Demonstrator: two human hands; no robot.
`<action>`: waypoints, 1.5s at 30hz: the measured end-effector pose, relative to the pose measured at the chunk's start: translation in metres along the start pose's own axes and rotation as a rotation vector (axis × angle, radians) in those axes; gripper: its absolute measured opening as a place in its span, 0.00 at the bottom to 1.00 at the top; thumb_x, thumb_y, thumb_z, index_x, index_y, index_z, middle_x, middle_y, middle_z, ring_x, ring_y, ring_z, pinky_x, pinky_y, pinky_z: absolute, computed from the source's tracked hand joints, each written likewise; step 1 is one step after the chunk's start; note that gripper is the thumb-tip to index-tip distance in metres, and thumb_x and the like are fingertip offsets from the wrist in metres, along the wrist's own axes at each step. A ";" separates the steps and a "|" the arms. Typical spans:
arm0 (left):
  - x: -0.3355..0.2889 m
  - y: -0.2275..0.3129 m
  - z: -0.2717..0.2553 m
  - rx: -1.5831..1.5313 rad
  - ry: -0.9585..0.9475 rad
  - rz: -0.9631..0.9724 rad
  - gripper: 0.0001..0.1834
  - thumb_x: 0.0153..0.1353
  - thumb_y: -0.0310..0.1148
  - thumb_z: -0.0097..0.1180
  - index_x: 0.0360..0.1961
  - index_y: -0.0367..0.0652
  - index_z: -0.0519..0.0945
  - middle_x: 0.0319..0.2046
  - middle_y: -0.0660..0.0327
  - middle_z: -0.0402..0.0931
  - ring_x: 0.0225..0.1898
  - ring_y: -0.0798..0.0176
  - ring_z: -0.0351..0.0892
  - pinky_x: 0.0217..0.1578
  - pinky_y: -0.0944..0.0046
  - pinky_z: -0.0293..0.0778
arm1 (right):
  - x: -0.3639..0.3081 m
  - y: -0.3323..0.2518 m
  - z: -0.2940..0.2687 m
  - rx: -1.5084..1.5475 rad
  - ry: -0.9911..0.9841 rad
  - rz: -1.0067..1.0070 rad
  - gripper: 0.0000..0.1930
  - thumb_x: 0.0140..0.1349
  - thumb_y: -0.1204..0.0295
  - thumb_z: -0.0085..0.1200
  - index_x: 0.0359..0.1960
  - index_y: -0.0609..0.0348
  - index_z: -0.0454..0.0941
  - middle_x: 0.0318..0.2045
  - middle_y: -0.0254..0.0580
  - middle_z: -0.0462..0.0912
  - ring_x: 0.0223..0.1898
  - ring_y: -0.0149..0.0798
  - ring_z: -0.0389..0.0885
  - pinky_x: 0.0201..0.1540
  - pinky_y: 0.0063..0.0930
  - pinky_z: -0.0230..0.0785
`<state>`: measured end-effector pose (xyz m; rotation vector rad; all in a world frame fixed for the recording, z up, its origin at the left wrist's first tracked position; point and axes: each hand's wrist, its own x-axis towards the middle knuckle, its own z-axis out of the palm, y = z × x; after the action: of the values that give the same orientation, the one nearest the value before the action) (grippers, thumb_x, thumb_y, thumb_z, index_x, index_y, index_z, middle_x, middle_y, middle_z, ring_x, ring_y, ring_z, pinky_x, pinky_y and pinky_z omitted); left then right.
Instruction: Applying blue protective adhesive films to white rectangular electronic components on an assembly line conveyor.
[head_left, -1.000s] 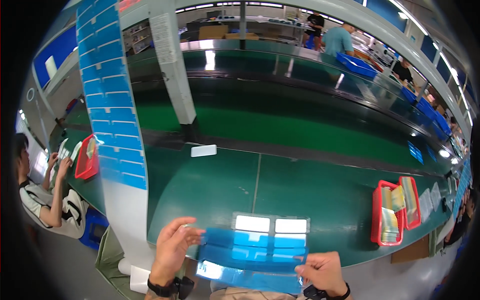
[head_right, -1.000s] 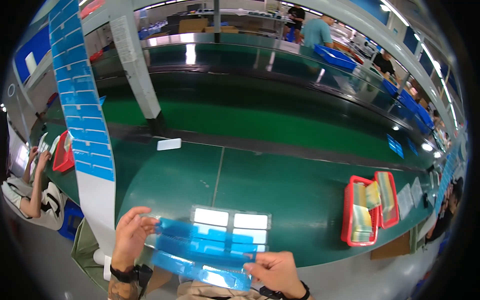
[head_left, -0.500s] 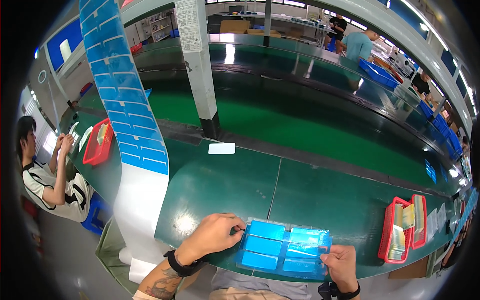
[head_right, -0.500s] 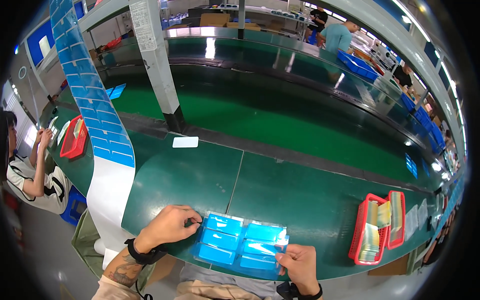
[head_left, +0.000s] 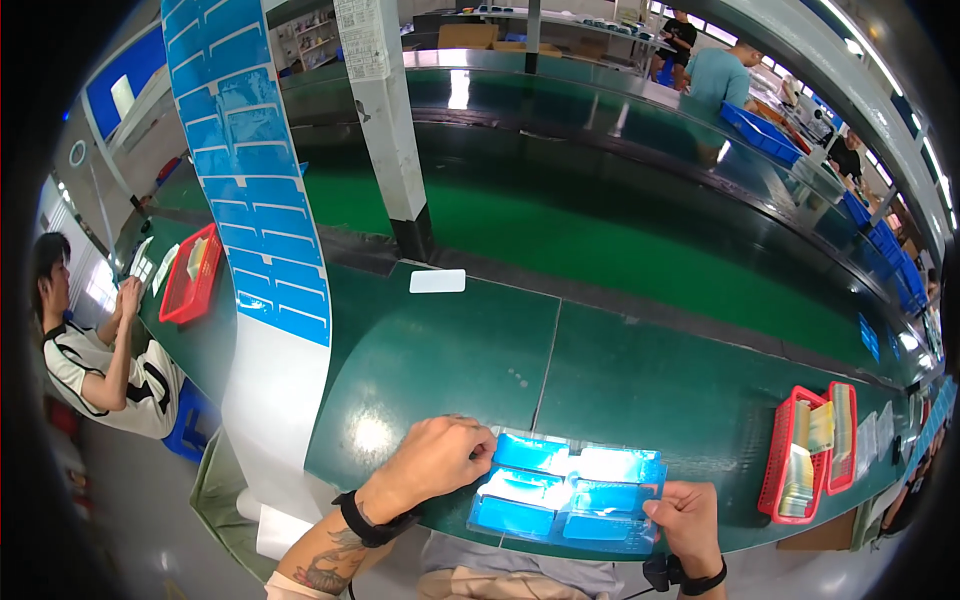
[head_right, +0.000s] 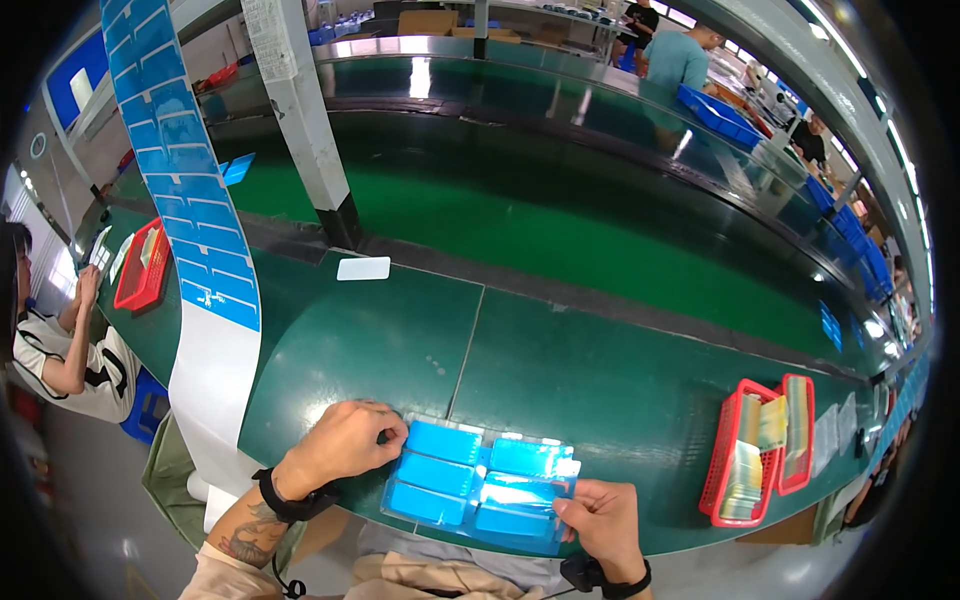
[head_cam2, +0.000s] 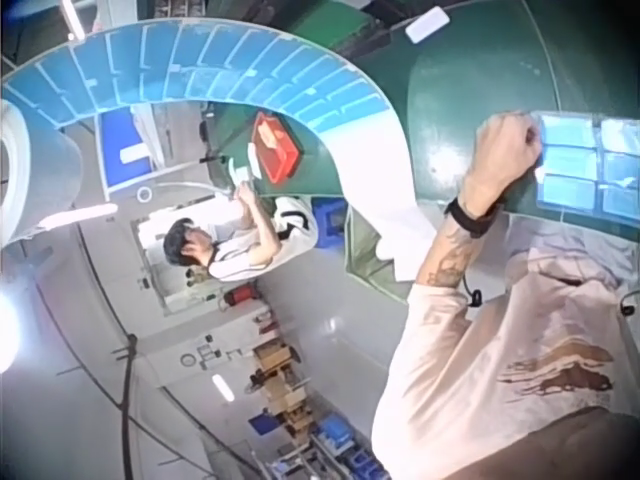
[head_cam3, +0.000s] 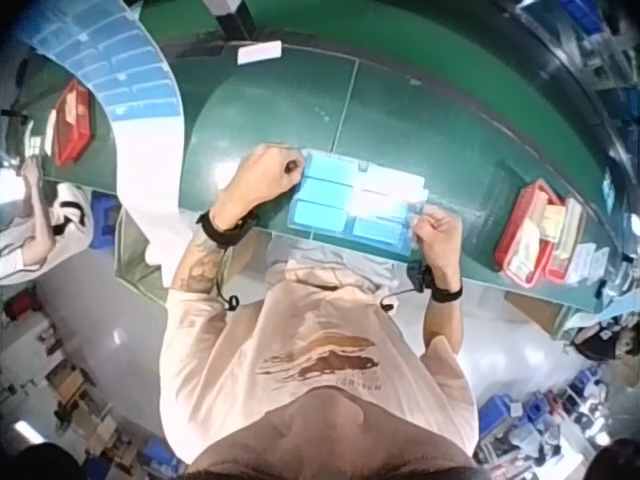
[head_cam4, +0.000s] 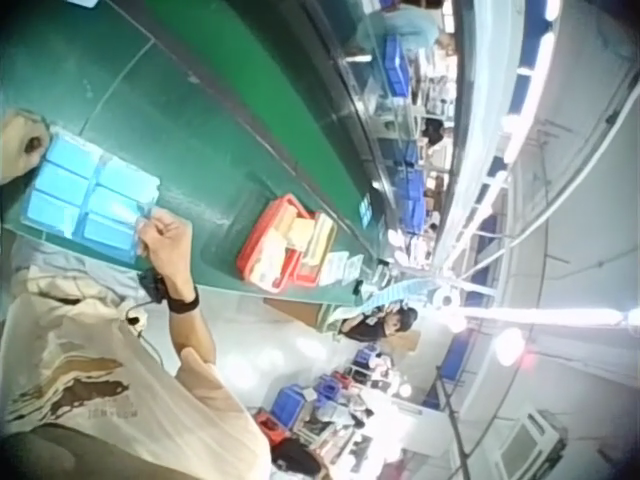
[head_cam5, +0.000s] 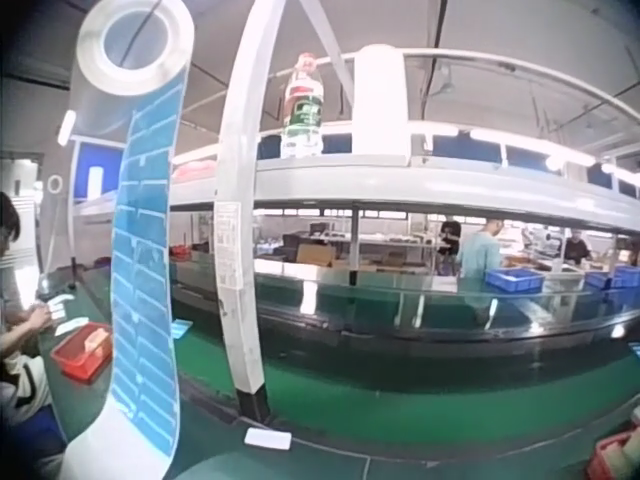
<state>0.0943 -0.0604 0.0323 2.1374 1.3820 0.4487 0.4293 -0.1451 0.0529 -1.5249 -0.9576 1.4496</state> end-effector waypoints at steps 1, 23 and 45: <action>0.000 0.001 -0.001 0.001 0.000 -0.008 0.05 0.53 0.29 0.62 0.32 0.42 0.86 0.32 0.57 0.85 0.35 0.50 0.84 0.39 0.56 0.80 | 0.001 -0.002 0.001 0.000 -0.007 0.004 0.08 0.60 0.84 0.60 0.40 0.74 0.86 0.20 0.36 0.82 0.16 0.24 0.75 0.19 0.19 0.69; -0.061 0.029 0.014 0.127 0.041 0.130 0.01 0.47 0.28 0.64 0.23 0.47 0.84 0.22 0.63 0.80 0.28 0.54 0.82 0.34 0.57 0.81 | -0.003 -0.002 -0.006 -0.142 -0.082 -0.064 0.10 0.63 0.80 0.63 0.44 0.72 0.84 0.20 0.31 0.80 0.19 0.20 0.74 0.22 0.17 0.65; -0.076 0.033 0.038 0.106 0.226 -0.028 0.03 0.44 0.26 0.65 0.22 0.45 0.84 0.22 0.62 0.79 0.29 0.55 0.81 0.31 0.57 0.77 | 0.038 0.004 -0.002 -1.119 0.207 -0.478 0.06 0.55 0.73 0.60 0.27 0.62 0.84 0.24 0.50 0.84 0.27 0.55 0.83 0.32 0.42 0.74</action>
<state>0.1076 -0.1501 0.0237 2.2028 1.5894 0.6360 0.4329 -0.1124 0.0344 -1.9093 -1.9987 0.3399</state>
